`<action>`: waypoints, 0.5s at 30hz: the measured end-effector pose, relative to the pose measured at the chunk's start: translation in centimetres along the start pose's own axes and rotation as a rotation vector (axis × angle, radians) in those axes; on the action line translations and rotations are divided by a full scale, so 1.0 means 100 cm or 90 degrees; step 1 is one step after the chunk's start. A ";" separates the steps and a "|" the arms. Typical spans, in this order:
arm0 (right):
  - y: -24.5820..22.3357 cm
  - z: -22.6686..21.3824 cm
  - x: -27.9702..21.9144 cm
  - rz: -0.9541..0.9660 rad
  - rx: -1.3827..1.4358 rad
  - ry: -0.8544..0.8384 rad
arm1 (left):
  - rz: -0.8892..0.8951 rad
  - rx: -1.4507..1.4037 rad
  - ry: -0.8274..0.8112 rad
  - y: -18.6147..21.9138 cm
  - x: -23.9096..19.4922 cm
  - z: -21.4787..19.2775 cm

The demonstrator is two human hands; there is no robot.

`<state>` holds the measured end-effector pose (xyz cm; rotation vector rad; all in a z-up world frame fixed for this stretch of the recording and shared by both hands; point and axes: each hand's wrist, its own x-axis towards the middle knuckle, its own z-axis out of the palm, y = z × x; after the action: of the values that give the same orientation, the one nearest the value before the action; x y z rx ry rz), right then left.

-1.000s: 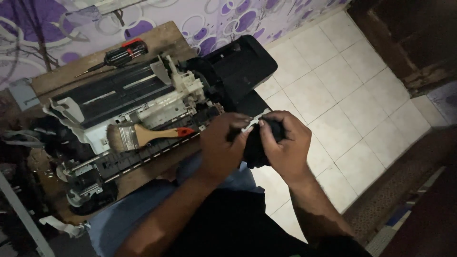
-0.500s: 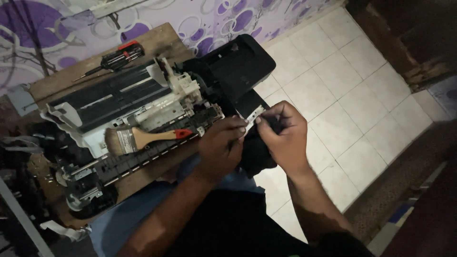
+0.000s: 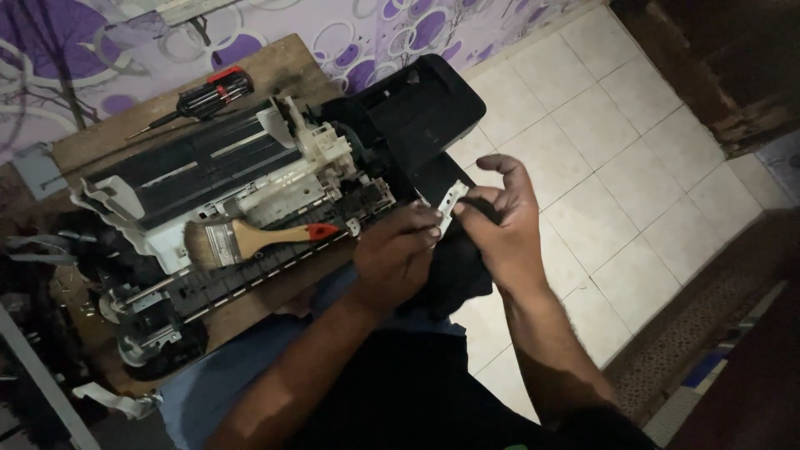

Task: The person cleans the internal components of a disassembled printer using a paintbrush and a cloth. They brush away dust from the gears and mechanisms, then wipe the parts with a cloth to remove residue.

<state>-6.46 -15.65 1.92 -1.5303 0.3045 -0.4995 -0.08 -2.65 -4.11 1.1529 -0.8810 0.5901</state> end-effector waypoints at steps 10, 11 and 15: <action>-0.010 -0.004 0.004 0.092 0.112 -0.162 | 0.007 -0.038 0.005 0.002 0.001 0.002; -0.010 -0.003 0.005 0.093 0.117 -0.138 | 0.000 -0.010 -0.010 0.004 0.003 0.000; -0.002 -0.004 0.012 0.053 0.066 -0.042 | -0.034 0.054 -0.025 -0.001 -0.001 -0.002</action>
<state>-5.66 -16.53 2.27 -1.4237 0.2856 -0.3926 -0.01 -2.51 -4.30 1.2643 -0.8630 0.5677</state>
